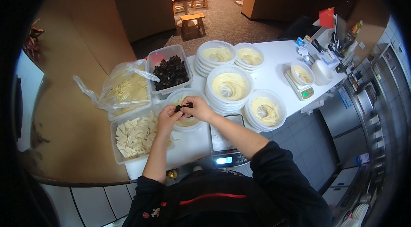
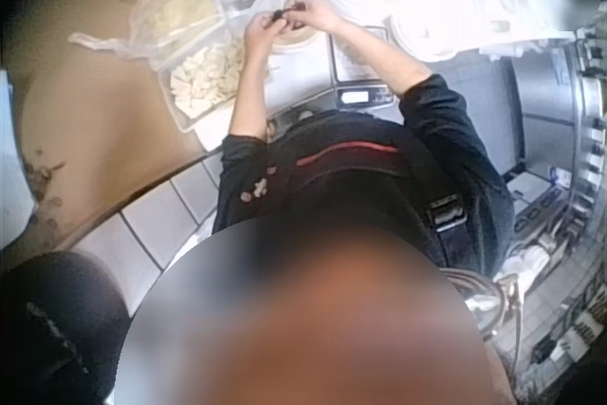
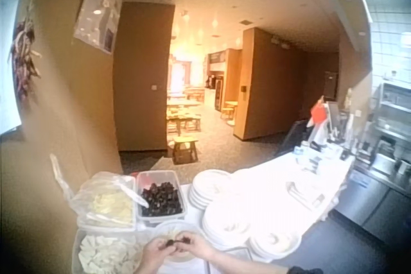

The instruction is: The person assembles multiple noodle bowls by adding wood ear mushrooms and tofu skin to bowls of noodles. The person moves between the prep counter and the cooking station, placing finished bowls on the counter.

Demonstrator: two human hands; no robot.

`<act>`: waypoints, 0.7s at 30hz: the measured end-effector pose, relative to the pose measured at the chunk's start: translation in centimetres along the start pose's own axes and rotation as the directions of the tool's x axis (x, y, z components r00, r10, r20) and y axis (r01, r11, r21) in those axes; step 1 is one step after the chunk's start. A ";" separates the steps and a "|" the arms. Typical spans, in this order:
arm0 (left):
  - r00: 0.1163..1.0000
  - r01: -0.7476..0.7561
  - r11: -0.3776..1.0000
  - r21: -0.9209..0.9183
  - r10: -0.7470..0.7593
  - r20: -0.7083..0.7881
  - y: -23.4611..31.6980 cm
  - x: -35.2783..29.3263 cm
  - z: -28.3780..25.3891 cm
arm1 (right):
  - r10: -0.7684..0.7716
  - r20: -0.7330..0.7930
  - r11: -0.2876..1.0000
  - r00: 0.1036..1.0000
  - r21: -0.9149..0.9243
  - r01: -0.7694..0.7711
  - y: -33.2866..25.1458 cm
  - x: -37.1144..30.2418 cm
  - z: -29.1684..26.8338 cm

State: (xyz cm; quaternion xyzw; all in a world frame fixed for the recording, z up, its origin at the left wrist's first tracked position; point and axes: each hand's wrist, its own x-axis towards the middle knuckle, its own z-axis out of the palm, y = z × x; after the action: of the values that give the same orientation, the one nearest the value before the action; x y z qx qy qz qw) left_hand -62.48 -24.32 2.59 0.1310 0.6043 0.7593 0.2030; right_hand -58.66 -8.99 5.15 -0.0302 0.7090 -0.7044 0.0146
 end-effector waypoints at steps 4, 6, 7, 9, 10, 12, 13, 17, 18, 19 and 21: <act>0.996 -0.085 0.996 0.035 0.084 0.039 0.2 -0.5 0.8 | -0.092 -0.132 0.956 0.987 -0.290 0.050 0.4 -0.3 -0.7; 0.992 -0.095 0.995 0.038 0.091 0.093 0.4 -0.6 0.9 | -0.201 -0.248 0.855 0.948 -0.516 0.046 0.4 -0.2 -1.6; 0.994 -0.100 0.992 0.080 0.097 0.042 0.5 -0.5 0.8 | -0.144 -0.264 0.919 0.954 -0.392 0.030 0.3 -0.2 -2.1; 0.991 -0.130 0.987 0.093 0.131 -0.013 0.6 -0.4 0.5 | 0.058 -0.307 0.986 0.950 -0.130 -0.102 0.0 -0.3 -2.9; 0.982 -0.185 0.967 0.177 0.191 -0.012 0.5 -0.3 0.4 | 0.091 -0.265 0.995 0.960 -0.023 -0.100 -0.2 -0.5 -3.0; 0.946 -0.306 0.894 0.327 0.325 -0.002 0.3 0.1 0.6 | 0.116 -0.138 0.981 0.984 0.170 -0.092 -0.6 -0.7 -2.7; 0.944 -0.322 0.900 0.293 0.329 0.024 0.2 0.0 0.8 | 0.143 -0.085 0.958 0.986 0.262 -0.117 -0.7 -0.8 -2.3; 0.963 -0.257 0.894 0.368 0.268 0.021 0.7 -0.6 2.0 | 0.061 -0.007 0.991 0.998 0.124 -0.060 -1.1 -1.3 -1.4; 0.962 -0.253 0.871 0.422 0.273 0.012 1.1 -0.8 2.2 | -0.034 0.022 0.999 0.999 0.009 0.034 -1.0 -1.4 -1.2; 0.965 -0.242 0.846 0.475 0.262 0.026 1.5 -1.0 2.5 | -0.126 0.060 0.986 0.990 -0.102 0.132 -1.1 -1.5 -1.1; 0.967 -0.236 0.789 0.567 0.248 0.057 2.4 -1.1 3.0 | -0.132 0.017 0.982 0.991 -0.136 0.134 -1.3 -1.6 -1.1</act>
State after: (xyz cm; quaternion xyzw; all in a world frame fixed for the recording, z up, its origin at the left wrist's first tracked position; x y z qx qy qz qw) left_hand -60.49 -22.70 5.68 0.2539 0.7834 0.5651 0.0494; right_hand -57.11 -7.79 6.42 -0.0813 0.7518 -0.6535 -0.0316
